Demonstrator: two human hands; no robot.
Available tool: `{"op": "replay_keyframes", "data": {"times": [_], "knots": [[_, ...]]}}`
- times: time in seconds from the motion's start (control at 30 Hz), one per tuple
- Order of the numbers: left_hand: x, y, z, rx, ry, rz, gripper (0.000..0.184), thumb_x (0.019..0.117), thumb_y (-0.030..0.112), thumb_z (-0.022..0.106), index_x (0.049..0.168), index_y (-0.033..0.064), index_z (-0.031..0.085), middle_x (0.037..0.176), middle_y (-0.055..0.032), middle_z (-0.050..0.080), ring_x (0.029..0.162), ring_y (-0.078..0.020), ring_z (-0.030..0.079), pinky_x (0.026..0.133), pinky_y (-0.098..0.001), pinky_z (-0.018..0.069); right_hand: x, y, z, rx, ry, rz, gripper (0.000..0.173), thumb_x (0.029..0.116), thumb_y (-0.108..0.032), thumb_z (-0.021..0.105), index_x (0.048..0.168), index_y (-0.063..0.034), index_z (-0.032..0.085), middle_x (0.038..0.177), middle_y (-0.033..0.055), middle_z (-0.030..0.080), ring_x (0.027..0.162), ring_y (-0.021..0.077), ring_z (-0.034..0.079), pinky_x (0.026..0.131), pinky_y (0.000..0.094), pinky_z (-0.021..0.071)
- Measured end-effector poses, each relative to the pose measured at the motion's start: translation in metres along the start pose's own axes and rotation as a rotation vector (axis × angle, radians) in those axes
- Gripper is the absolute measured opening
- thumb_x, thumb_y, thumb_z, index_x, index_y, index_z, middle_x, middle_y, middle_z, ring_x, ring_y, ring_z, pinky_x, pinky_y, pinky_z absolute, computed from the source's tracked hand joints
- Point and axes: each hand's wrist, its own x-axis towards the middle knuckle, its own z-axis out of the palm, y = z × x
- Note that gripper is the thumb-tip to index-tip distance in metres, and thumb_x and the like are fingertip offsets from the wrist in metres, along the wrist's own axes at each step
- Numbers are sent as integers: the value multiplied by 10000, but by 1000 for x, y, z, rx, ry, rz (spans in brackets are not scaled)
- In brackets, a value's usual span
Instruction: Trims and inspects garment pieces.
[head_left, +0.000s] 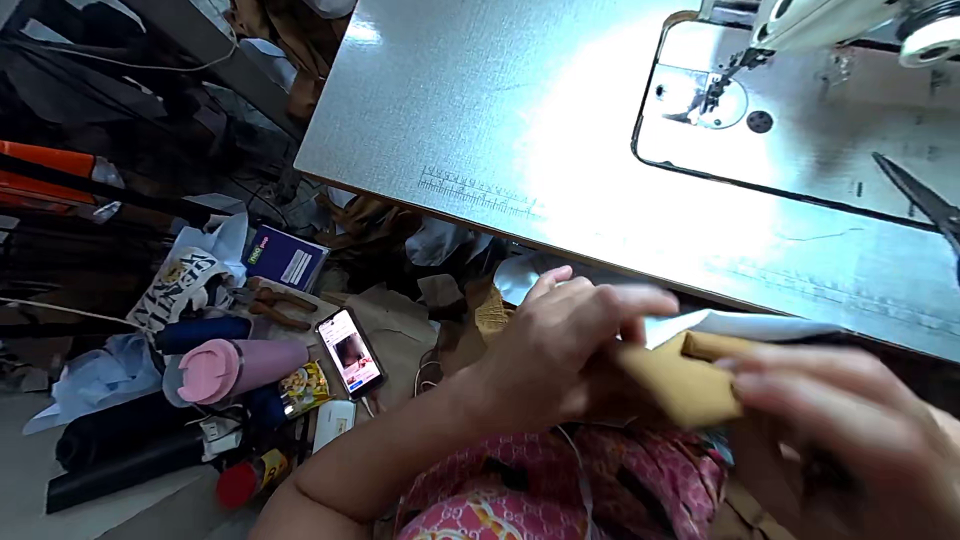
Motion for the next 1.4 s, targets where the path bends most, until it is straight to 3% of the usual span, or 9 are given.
{"op": "replay_keyframes", "data": {"times": [0.07, 0.17, 0.3, 0.43, 0.53, 0.63, 1.0, 1.17, 1.4], "knots": [[-3, -3, 1, 106, 75, 138, 46, 935, 92, 657, 975, 80, 676, 916, -40, 686, 934, -120, 659, 1095, -432, 427, -5, -13, -4, -83, -22, -127, 40, 1060, -182, 511, 1049, -162, 543, 977, 50, 596, 786, 176, 538, 712, 273, 417], [-7, -7, 3, 204, 167, 298, 91, 1041, 131, 561, 963, 132, 606, 962, -20, 628, 969, -104, 617, 1168, -427, 355, -11, -22, 0, -77, -62, -170, 37, 1041, -189, 546, 1022, -158, 549, 922, 47, 543, 707, 172, 441, 667, 272, 353], [-13, -12, 4, 213, 187, 361, 72, 1055, 143, 550, 994, 134, 588, 1030, -18, 608, 1038, -97, 604, 1196, -431, 328, -12, -22, -4, 172, -90, 43, 346, 1049, -471, 528, 1071, -134, 608, 1019, 26, 590, 917, 54, 590, 781, 144, 460], [-15, -11, 4, 259, 188, 386, 73, 1057, 151, 542, 996, 144, 580, 1052, -11, 589, 1069, -97, 589, 1213, -431, 300, -3, -20, -7, 338, -111, 352, 367, 1080, -408, 487, 1081, -60, 603, 863, -4, 569, 747, -71, 498, 662, 58, 396], [-17, -10, 5, 276, 175, 396, 69, 1055, 146, 543, 1001, 140, 585, 1049, -21, 584, 1073, -102, 585, 1212, -422, 299, 3, -20, -5, 473, -164, 460, 340, 1061, -376, 532, 1028, -58, 646, 856, -58, 603, 780, -135, 507, 689, 25, 409], [-17, -9, 7, 293, 166, 405, 74, 1053, 140, 546, 993, 139, 588, 1041, -19, 591, 1068, -105, 588, 1205, -413, 308, 5, -21, 0, 442, -131, 482, 272, 1032, -324, 574, 999, -73, 673, 848, -65, 630, 777, -129, 535, 683, 28, 433], [-15, -6, 12, 367, 110, 443, 125, 1065, 163, 511, 1011, 134, 620, 1014, -25, 610, 1078, -119, 587, 1243, -461, 198, 4, -26, -2, 282, -151, 488, 227, 981, -282, 603, 906, -76, 662, 747, -45, 565, 659, -100, 451, 578, 44, 349], [-15, -5, 19, 429, 62, 452, 144, 1062, 125, 491, 1010, 125, 625, 978, -26, 623, 1058, -126, 594, 1246, -494, 155, 1, -31, 2, -13, -170, 447, 233, 941, -271, 568, 817, -90, 645, 663, 0, 556, 569, 14, 456, 499, 161, 323], [-12, -1, 25, 411, 90, 375, 109, 1057, 160, 529, 1015, 138, 627, 983, -17, 635, 1064, -117, 599, 1242, -496, 150, -7, -19, 7, 188, -55, 442, 286, 1032, -304, 472, 850, -94, 543, 719, -29, 486, 643, -51, 442, 570, 85, 334]]}}
